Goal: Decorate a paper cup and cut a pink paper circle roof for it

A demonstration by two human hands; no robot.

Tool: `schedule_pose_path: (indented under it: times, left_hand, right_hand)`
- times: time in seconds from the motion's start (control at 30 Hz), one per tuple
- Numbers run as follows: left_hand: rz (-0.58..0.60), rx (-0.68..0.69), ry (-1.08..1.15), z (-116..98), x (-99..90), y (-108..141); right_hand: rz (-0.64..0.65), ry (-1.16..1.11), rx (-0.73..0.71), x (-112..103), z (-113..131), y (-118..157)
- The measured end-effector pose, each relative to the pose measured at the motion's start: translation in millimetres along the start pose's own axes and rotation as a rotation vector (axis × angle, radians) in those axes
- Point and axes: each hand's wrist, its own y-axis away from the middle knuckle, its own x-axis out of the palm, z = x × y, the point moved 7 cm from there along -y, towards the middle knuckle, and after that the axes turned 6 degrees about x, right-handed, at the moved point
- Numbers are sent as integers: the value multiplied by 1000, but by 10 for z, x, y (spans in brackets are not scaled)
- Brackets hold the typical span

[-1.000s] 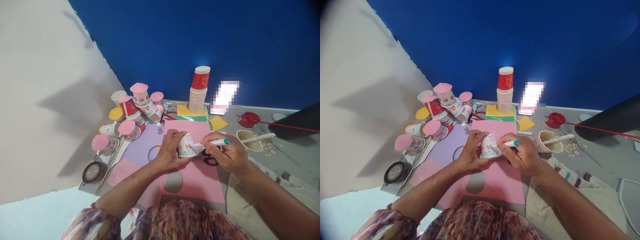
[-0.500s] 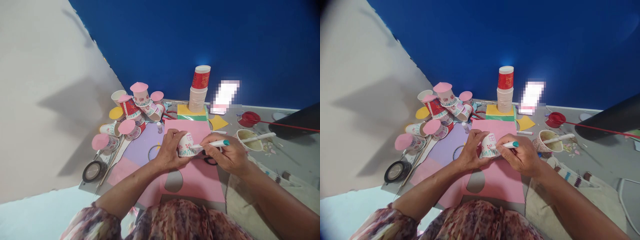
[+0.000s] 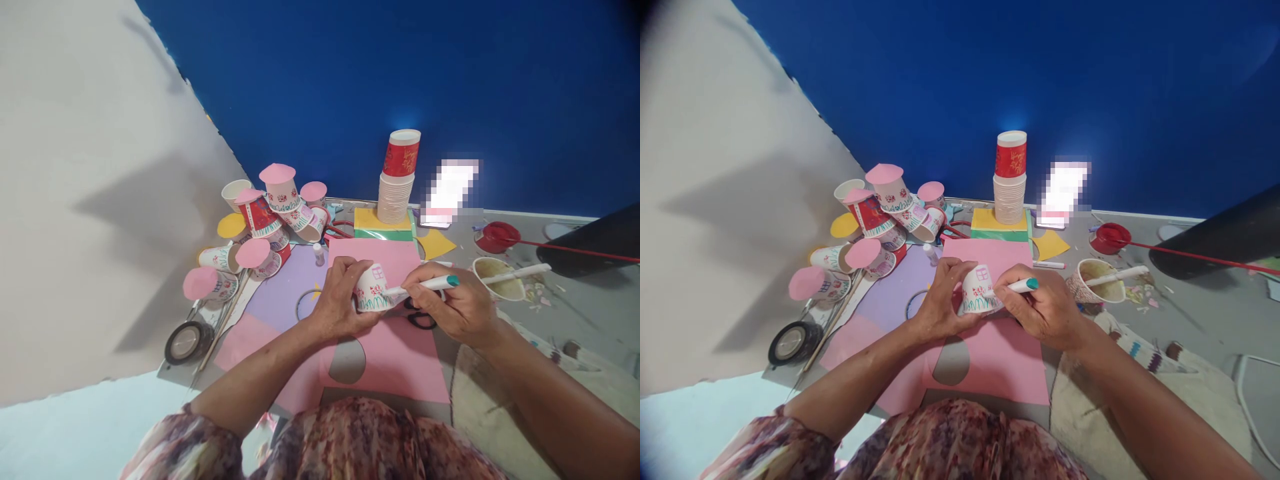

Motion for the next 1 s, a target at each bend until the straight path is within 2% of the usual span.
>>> schedule_pose_path:
  times: [0.23,0.53,0.7,0.87,1.0]
  left_hand:
    - [-31,27,3,-33,-21,-9]
    - [14,7,-33,4,4,1]
    - [-5,17,-136,-5,-19,13]
    - [43,72,-273,-15,-1,24]
    - [35,119,-305,-32,1,31]
  right_hand:
    - [-29,47,35,-60,-35,0]
    - [-41,51,-7,-55,-4,-3]
    - [-50,44,-41,-17,28,-5]
    - [-9,32,-13,25,37,-8]
    - [3,46,-32,48,69,-7]
